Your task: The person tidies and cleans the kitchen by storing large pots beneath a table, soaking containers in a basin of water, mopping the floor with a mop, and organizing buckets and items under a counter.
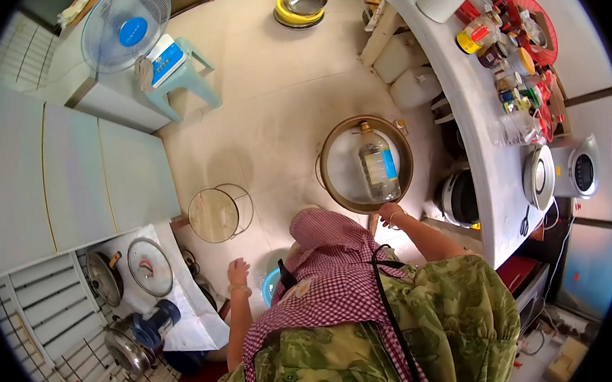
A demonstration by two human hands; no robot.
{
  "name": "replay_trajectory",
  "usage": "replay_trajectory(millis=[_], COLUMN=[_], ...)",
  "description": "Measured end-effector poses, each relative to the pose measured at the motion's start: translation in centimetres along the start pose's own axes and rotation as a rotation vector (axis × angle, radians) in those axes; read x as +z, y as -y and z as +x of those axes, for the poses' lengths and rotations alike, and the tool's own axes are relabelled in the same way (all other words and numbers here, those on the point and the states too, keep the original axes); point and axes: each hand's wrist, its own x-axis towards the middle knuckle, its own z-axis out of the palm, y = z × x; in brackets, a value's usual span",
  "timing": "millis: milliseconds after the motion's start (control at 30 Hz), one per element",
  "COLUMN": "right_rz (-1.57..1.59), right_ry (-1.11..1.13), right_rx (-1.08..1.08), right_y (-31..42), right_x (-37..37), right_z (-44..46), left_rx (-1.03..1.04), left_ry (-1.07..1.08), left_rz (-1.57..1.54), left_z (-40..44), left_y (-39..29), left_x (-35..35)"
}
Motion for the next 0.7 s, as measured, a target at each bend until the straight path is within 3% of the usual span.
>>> replay_trajectory(millis=[200,333,467,567,633,700], right_rz=[0.346,0.544,0.65,0.871,0.863,0.866], right_ry=[-0.06,-0.131,-0.136,-0.183,-0.165,-0.16], right_rx=[0.155,0.245,0.271,0.292,0.302,0.333], right_y=[1.7,6.5,12.3,14.4,15.7,16.4], right_x=[-1.2,-2.9,-6.7,-8.0,-10.6,-11.3], right_z=[1.0,0.3,3.7,4.8,6.1,6.5], left_rx=[0.201,0.411,0.444,0.294,0.131,0.131], left_ry=[0.237,0.214,0.144,0.091,0.183,0.255], left_rz=[0.305,0.47,0.461,0.775,0.955,0.85], left_z=[5.6,12.1,17.9,19.2,22.8,23.8], left_y=[-9.1,-15.6,-22.7,-26.1,-25.2,-24.4], left_x=[4.6,5.0,4.3,2.9,1.0,-0.7])
